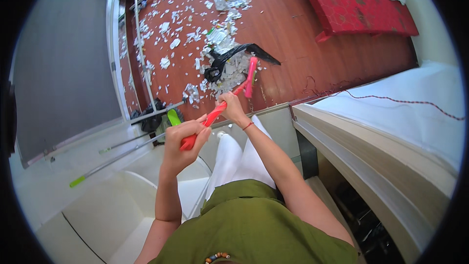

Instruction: Sweep the paper scraps and debris from the floor into a pile.

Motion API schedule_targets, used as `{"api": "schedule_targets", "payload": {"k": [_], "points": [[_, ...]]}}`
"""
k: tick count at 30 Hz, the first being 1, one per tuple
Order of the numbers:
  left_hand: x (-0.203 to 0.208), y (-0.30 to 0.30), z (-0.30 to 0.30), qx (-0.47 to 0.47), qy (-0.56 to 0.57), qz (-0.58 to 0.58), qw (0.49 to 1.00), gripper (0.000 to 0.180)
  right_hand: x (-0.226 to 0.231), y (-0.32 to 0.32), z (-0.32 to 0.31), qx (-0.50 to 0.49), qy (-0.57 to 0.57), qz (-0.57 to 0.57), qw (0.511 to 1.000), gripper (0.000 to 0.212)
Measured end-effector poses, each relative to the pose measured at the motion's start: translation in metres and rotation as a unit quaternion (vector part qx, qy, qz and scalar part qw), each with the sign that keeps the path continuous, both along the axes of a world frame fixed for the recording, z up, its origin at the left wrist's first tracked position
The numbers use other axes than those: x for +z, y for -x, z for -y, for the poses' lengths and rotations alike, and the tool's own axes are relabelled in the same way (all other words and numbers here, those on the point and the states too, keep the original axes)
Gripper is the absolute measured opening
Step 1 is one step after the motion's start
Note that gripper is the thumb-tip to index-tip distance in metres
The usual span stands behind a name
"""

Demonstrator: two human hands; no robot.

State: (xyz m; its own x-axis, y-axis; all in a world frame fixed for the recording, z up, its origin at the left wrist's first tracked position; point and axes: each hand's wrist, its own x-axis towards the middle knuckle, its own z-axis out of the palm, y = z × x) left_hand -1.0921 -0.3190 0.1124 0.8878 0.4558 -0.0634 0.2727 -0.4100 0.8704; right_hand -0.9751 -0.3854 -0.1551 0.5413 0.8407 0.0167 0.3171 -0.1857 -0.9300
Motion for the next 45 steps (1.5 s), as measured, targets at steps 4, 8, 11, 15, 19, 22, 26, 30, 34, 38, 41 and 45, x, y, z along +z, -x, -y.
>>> {"api": "schedule_targets", "payload": {"k": [4,8,11,15,19,22,26,30,34,38,41,45], "points": [[0.074,0.032,0.012,0.034,-0.076,0.032,0.996,0.015,0.077,0.033,-0.009,-0.009,-0.062,0.015,0.998,0.021],[0.103,0.073,0.035,0.058,-0.022,0.059,0.996,0.018,0.099,0.092,0.017,0.094,-0.055,-0.047,0.993,0.022],[0.085,0.101,0.054,0.060,-0.027,0.038,0.997,0.024,0.080,0.146,0.044,0.170,-0.052,-0.112,0.978,0.023],[0.038,0.134,0.082,0.075,-0.034,-0.079,0.993,0.021,0.020,0.205,0.059,0.420,0.095,-0.118,0.895,0.018],[-0.052,0.160,0.117,0.165,-0.042,-0.082,0.982,0.021,-0.029,0.242,0.088,0.396,-0.040,-0.244,0.884,0.018],[-0.090,0.170,0.135,0.178,-0.076,0.023,0.981,0.024,-0.085,0.247,0.104,0.465,0.061,-0.135,0.873,0.016],[-0.050,0.190,0.161,0.162,0.014,0.005,0.987,0.029,-0.019,0.217,0.123,0.463,0.050,-0.054,0.883,0.020],[-0.007,0.203,0.175,0.124,0.016,0.078,0.989,0.031,0.030,0.182,0.134,0.471,0.058,0.026,0.880,0.026],[0.032,0.229,0.192,0.074,-0.018,0.137,0.988,0.031,0.076,0.185,0.135,0.404,0.041,0.044,0.913,0.030],[0.038,0.242,0.205,0.057,-0.059,0.132,0.988,0.028,0.081,0.213,0.134,0.410,-0.026,0.017,0.912,0.028],[0.019,0.249,0.209,0.079,-0.040,0.102,0.991,0.027,0.047,0.249,0.150,0.447,0.001,-0.066,0.892,0.029],[-0.037,0.255,0.218,0.052,0.007,0.008,0.999,0.028,0.005,0.292,0.181,0.399,0.035,-0.139,0.906,0.027]]}}
